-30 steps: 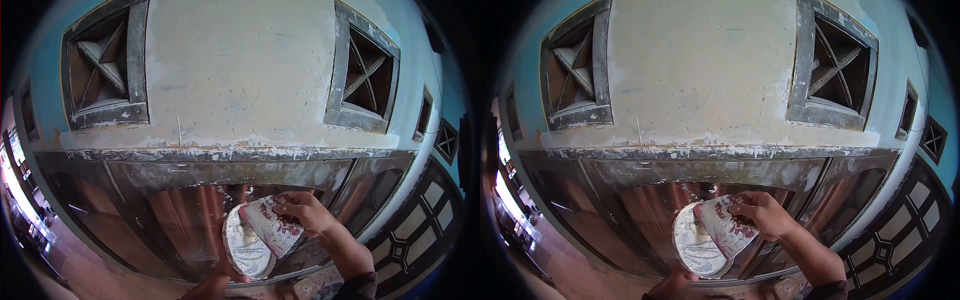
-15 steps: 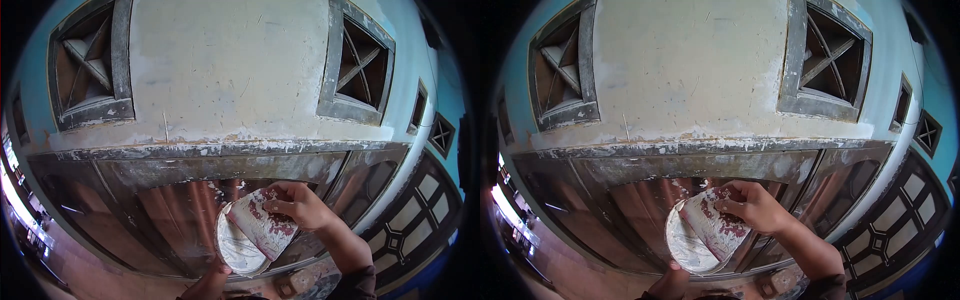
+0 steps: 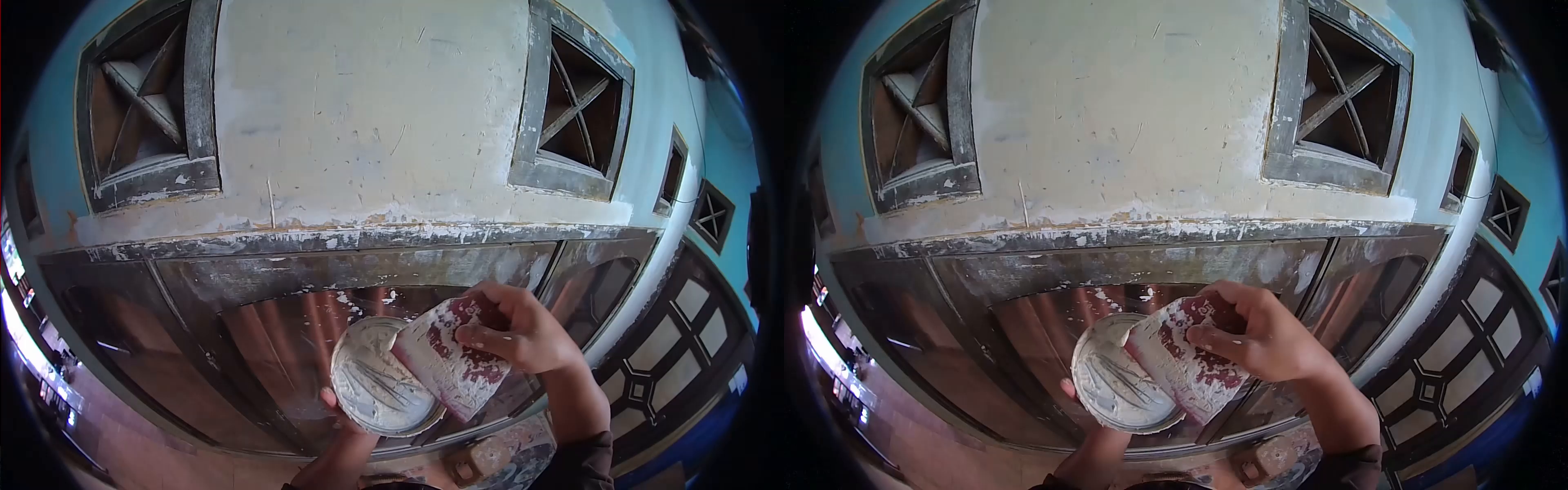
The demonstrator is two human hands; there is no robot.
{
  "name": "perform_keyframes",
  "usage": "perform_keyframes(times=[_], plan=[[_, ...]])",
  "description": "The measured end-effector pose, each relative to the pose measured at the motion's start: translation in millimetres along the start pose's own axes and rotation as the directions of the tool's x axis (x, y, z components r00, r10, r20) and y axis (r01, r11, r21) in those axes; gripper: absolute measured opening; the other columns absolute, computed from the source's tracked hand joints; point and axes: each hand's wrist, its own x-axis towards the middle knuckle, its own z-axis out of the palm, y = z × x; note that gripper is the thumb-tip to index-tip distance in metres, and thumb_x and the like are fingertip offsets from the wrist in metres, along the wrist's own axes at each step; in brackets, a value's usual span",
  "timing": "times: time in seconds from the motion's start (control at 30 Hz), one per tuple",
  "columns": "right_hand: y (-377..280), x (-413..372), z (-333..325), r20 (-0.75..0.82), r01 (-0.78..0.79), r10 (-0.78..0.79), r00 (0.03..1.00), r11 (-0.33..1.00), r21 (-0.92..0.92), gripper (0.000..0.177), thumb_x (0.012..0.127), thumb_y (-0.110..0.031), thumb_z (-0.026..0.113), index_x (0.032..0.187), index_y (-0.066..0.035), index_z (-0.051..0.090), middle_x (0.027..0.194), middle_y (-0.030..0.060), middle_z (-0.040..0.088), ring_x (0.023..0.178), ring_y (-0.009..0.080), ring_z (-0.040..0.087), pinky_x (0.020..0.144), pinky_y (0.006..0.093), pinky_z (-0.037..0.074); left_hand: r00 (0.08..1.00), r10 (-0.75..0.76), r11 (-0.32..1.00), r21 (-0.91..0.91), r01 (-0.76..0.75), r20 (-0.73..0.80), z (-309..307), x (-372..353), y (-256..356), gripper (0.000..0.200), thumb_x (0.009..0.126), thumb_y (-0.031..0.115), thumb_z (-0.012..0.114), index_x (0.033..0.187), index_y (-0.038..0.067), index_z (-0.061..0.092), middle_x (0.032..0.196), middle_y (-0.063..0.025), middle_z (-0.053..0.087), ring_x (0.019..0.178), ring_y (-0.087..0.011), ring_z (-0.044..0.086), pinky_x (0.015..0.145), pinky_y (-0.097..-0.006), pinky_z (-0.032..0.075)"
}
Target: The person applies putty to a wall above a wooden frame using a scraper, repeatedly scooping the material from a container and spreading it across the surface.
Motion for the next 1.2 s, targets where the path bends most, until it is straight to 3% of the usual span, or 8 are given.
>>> perform_keyframes(times=[0.27,0.37,0.43,0.57,0.63,0.7,0.83,1.2], plan=[[-12,-18,3,0.009,0.064,-0.064,0.998,0.982,-0.179,0.025,0.091,-0.005,0.07,0.112,0.005,0.06,0.091,0.0043,0.069,0.083,0.0047,0.059,0.073,0.0243,0.049,0.998,-0.059,0.979,-0.196,0.054,-0.023,1,8,4,0.118,0.07,0.064,0.079,0.155,0.007,0.02,0.151,-0.021,0.036,0.134,-0.0384,0.045,0.108,-0.0574,0.042],[7,-17,2,-0.042,0.058,-0.056,0.998,0.997,0.041,0.022,0.093,-0.006,0.068,0.11,0.004,0.062,0.091,0.0027,0.068,0.084,0.0051,0.059,0.074,0.024,0.049,0.996,0.084,0.991,0.107,-0.079,-0.038,24,18,5,0.107,0.079,0.072,0.064,0.153,0.006,0.025,0.15,-0.0223,0.038,0.129,-0.0414,0.049,0.104,-0.06,0.045],[14,-16,1,-0.092,0.022,-0.01,0.996,0.992,0.123,0.02,0.094,-0.007,0.067,0.11,0.004,0.062,0.092,0.0024,0.068,0.084,0.0055,0.06,0.074,0.0239,0.049,0.95,0.134,0.872,-0.49,0.022,0.281,32,26,6,0.108,0.078,0.075,0.062,0.153,0.006,0.027,0.152,-0.0228,0.035,0.132,-0.0411,0.046,0.107,-0.0595,0.043],[27,-10,-1,-0.284,0.177,-0.122,0.951,0.969,0.173,0.017,0.098,-0.008,0.062,0.11,0.003,0.062,0.097,0.0008,0.068,0.087,0.0048,0.059,0.077,0.0243,0.05,0.999,-0.016,0.998,-0.06,0.019,0.052,-9,12,10,0.108,0.078,0.076,0.061,0.153,0.007,0.027,0.155,-0.022,0.031,0.135,-0.0408,0.043,0.108,-0.0597,0.04],[33,-2,-1,-0.348,0.227,-0.183,0.919,0.969,0.092,0.021,0.097,-0.004,0.061,0.117,0.002,0.063,0.105,0.0072,0.07,0.093,0.0115,0.065,0.081,0.0244,0.051,0.995,-0.08,0.995,-0.059,0.084,0.066,-4,15,14,0.109,0.073,0.074,0.069,0.158,0.033,0.014,0.162,-0.0147,0.021,0.143,-0.0416,0.031,0.11,-0.0692,0.034],[33,18,1,-0.331,0.324,-0.767,0.55,0.56,-0.762,0.033,0.093,0.002,0.061,0.126,-0.002,0.063,0.115,0.0162,0.068,0.104,0.0239,0.068,0.085,0.0239,0.051,0.997,-0.067,0.997,-0.037,0.068,0.035,0,15,15,0.109,0.072,0.074,0.07,0.158,0.034,0.017,0.162,-0.0156,0.02,0.143,-0.0424,0.031,0.11,-0.0712,0.032],[58,52,-7,0.013,0.085,-0.941,0.339,0.017,-0.996,0.045,0.085,0.003,0.065,0.129,-0.007,0.064,0.132,0.0191,0.061,0.123,0.0342,0.06,0.102,0.0432,0.044,0.985,-0.13,0.989,-0.051,0.136,0.117,5,21,20,0.108,0.07,0.077,0.069,0.156,0.028,0.026,0.16,-0.017,0.024,0.141,-0.0447,0.033,0.112,-0.0736,0.025],[112,97,-9,-0.067,-0.035,-0.902,0.426,0.058,-0.998,0.053,0.084,-0.001,0.058,0.134,-0.016,0.061,0.146,0.0148,0.052,0.137,0.0348,0.047,0.113,0.052,0.029,0.989,-0.052,0.997,-0.043,0.058,0.136,7,19,33,0.114,0.07,0.08,0.067,0.155,0.014,0.027,0.154,-0.0226,0.034,0.136,-0.0492,0.039,0.11,-0.0757,0.025]])
